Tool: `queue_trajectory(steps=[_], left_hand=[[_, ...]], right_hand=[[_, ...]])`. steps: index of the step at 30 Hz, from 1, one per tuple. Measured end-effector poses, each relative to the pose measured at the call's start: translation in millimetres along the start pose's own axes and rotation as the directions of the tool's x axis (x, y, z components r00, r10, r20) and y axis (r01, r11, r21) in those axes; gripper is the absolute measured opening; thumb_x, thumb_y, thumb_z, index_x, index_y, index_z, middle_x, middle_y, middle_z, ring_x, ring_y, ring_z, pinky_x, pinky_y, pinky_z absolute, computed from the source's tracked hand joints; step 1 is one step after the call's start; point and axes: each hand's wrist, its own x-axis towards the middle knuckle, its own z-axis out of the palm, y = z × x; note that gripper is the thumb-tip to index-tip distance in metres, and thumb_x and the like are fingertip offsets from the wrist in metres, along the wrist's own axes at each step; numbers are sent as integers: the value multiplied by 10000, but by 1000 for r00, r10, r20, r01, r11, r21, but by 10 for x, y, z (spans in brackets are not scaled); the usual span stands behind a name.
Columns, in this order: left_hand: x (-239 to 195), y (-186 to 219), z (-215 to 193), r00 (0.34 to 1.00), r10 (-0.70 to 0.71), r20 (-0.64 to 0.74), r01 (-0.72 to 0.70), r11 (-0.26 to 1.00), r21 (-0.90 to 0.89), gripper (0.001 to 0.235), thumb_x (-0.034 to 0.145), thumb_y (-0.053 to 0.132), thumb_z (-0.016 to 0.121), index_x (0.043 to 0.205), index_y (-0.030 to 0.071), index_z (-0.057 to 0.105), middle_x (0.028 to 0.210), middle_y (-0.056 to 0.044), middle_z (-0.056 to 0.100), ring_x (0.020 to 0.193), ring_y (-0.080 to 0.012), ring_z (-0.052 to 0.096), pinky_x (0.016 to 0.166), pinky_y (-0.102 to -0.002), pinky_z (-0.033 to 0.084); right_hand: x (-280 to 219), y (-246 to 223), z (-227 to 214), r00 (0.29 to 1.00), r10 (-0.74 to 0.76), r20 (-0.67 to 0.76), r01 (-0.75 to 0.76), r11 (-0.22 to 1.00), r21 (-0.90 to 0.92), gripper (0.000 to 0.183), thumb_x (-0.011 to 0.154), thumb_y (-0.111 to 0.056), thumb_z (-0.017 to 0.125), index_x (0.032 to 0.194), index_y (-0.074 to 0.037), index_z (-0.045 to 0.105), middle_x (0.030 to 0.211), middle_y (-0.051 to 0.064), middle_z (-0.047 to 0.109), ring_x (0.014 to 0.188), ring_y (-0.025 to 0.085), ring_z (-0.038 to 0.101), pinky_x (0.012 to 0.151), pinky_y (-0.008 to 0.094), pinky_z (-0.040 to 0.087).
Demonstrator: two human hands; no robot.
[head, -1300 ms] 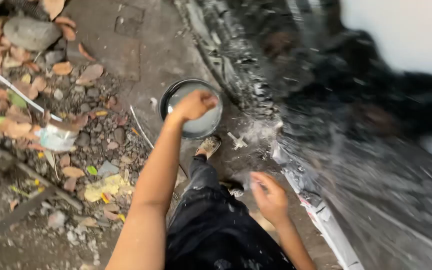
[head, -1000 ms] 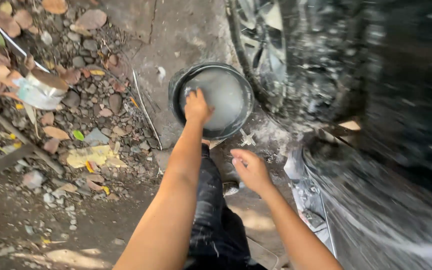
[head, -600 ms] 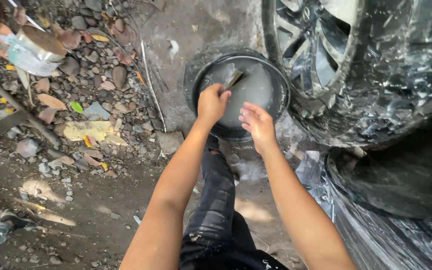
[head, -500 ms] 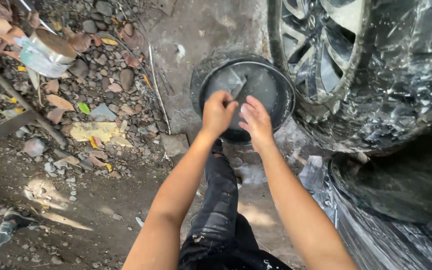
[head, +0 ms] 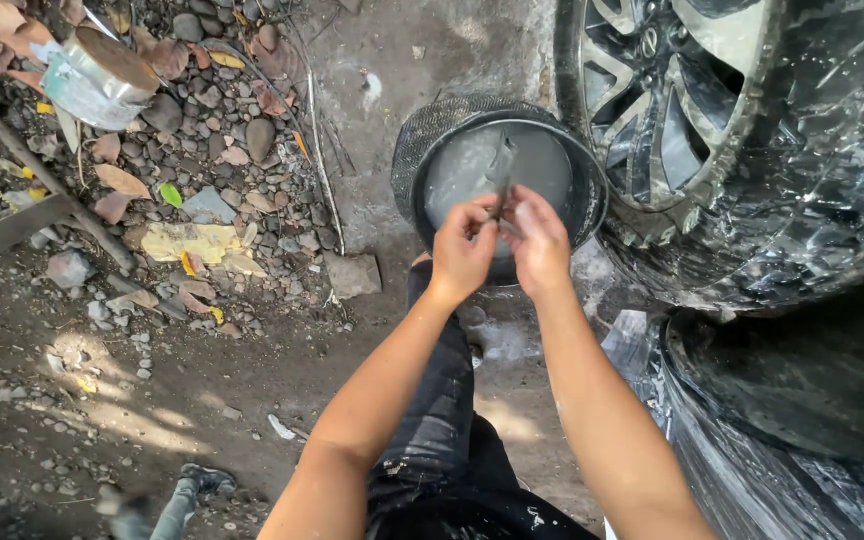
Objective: The person dips a sanding block into a bucket of water and scrubs the lower side panel of a white car. They repeatedly wet the block and sand the surface, focusing on the area near the wheel arch and door seam.
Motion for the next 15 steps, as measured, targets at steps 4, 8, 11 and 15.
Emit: queue_trajectory(steps=[4, 8, 11, 15], left_hand=[[-56, -641, -5, 967, -253, 19, 243, 902, -357, 119, 1011, 14, 626, 1093, 55, 550, 963, -35, 647, 869, -80, 606, 778, -229, 507], [-17, -506, -108, 928, -354, 117, 349, 715, -606, 108, 1050, 33, 593, 1137, 53, 533, 1027, -28, 649, 922, -93, 599, 839, -260, 505], [43, -155, -136, 904, -367, 219, 419, 662, -621, 175, 1035, 86, 549, 1204, 47, 577, 1098, -28, 679, 1000, -108, 629, 906, -280, 519], [26, -5, -122, 859, -222, 461, 395, 860, -322, 441, 1106, 273, 347, 1210, 33, 702, 1381, 42, 630, 1226, -117, 608, 1040, -274, 485]], right_hand=[[90, 273, -222, 989, -145, -3, 139, 956, -259, 379, 985, -55, 670, 1358, -24, 609, 1233, 78, 641, 1087, 181, 577, 928, 325, 492], [2, 288, -112, 958, -274, 80, 282, 863, -419, 466, 912, 2, 748, 1333, -42, 552, 1274, 48, 589, 1180, 173, 554, 1012, 329, 507], [-75, 189, -25, 952, -275, 136, 307, 849, -430, 569, 887, -16, 760, 1372, -60, 466, 1300, 38, 571, 1224, 173, 547, 1026, 335, 507], [-117, 178, -86, 963, -238, 122, 266, 902, -340, 633, 942, -57, 706, 1478, -65, 370, 1271, 57, 592, 1161, 186, 575, 995, 360, 497]])
